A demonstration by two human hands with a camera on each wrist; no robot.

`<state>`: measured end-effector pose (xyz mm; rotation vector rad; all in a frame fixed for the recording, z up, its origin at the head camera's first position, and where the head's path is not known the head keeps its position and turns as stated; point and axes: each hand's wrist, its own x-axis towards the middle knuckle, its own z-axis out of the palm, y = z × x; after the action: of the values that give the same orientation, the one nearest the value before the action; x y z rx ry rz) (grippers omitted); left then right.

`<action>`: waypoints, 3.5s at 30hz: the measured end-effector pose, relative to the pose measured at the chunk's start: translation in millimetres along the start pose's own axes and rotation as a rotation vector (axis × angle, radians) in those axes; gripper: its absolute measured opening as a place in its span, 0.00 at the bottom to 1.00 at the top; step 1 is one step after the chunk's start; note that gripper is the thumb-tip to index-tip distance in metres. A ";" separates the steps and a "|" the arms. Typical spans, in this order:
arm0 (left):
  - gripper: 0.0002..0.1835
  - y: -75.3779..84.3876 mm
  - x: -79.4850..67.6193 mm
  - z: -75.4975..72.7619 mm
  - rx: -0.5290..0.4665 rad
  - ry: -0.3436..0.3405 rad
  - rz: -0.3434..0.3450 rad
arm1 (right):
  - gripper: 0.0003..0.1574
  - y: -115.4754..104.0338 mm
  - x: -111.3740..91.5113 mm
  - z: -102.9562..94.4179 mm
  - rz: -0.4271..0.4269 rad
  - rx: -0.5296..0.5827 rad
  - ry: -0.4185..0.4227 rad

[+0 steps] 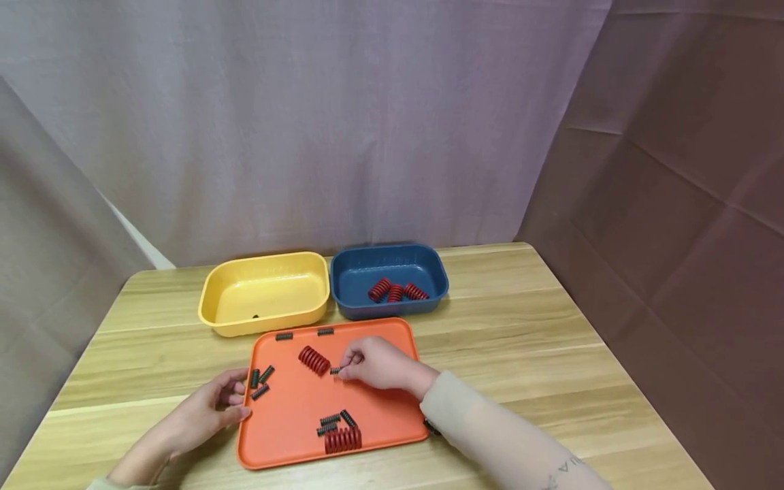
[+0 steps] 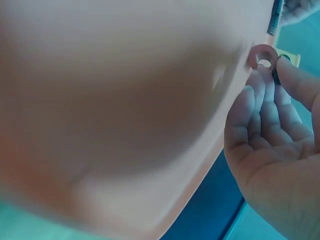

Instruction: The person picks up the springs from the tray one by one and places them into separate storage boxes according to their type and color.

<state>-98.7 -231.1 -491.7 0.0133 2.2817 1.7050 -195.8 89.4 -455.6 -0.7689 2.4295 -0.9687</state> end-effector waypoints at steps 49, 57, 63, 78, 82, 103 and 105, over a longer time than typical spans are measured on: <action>0.38 -4.7 -2.6 0.0 -0.009 0.047 0.040 | 0.06 -41.9 94.6 14.9 0.064 -0.096 0.504; 0.39 -5.0 -2.8 -1.4 -0.116 -0.001 0.033 | 0.13 -41.8 85.0 5.0 -0.007 -0.130 0.461; 0.40 -6.3 -1.9 -1.4 -0.130 -0.003 0.037 | 0.12 -39.6 49.4 -9.9 -0.082 -0.009 0.308; 0.40 -6.9 -2.8 -4.3 -0.159 -0.006 0.034 | 0.17 1.3 -18.1 0.2 -0.153 0.017 -0.151; 0.40 -8.1 -2.9 -4.9 -0.175 -0.019 0.025 | 0.18 8.0 -23.0 5.1 -0.178 -0.007 -0.216; 0.39 -7.7 -0.6 -2.2 -0.184 -0.051 0.035 | 0.14 18.2 -26.1 13.9 -0.197 -0.121 -0.163; 0.40 -8.1 -0.3 -1.4 -0.186 -0.052 0.032 | 0.13 20.7 -23.6 15.3 -0.186 -0.125 -0.133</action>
<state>-97.4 -234.9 -498.9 0.0541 2.0886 1.9038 -176.3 109.1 -476.9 -1.0844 2.3512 -0.8080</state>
